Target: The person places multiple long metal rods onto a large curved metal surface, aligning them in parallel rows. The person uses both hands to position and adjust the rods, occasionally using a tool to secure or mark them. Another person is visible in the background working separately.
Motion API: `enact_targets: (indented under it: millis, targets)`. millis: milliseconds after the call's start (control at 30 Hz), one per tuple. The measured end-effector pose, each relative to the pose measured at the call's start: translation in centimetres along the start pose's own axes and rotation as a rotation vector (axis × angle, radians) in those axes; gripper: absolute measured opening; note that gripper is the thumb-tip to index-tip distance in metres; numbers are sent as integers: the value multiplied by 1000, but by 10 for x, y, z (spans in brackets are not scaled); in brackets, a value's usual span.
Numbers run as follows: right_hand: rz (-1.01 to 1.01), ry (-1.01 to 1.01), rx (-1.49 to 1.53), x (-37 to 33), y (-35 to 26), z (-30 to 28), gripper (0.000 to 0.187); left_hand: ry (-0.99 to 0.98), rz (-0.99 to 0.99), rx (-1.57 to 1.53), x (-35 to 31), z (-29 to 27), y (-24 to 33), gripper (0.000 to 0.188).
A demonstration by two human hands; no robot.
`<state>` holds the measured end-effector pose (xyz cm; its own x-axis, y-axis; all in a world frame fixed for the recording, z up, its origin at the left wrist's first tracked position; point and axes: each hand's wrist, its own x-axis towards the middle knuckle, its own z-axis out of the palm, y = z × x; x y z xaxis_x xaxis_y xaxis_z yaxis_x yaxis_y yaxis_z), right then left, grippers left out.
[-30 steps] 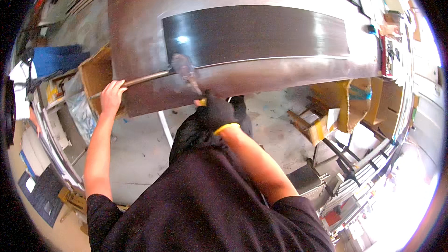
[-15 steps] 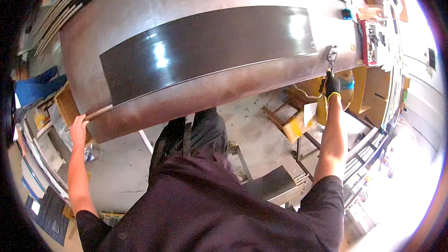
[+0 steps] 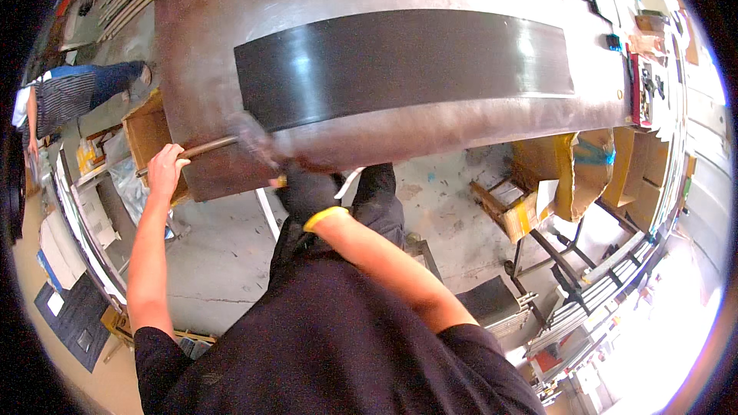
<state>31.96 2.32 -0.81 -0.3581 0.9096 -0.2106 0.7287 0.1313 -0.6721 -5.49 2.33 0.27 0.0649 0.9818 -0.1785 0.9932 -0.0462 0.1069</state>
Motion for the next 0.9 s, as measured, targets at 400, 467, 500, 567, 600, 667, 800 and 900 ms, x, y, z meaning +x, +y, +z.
enact_targets:
  millis: [400,467,500,567,600,667,800,900]
  targets:
    - [584,380,-168,-90,460,-302,45,-58,-65,-19,-3,-2,-4,31]
    - [808,470,237,-79,497,-382,49,-63,-102,4,-4,-3,2,30]
    - [953,449,465,-73,504,-409,48,-69,-109,-4,-3,-4,5,30]
    - [782,435,173,-76,521,-426,43,-89,-118,-17,-2,-3,2,30]
    - [889,580,442,-62,491,-406,43,-148,-168,-24,-10,-6,2,31]
    - [864,539,385,-65,453,-360,48,-106,-146,-72,-9,-5,-1,35]
    - [610,373,-50,-63,325,-227,55,-111,-107,-59,-3,-7,0,41]
    - [257,149,-221,-71,231,-110,41,-107,-113,-70,-8,-5,2,43]
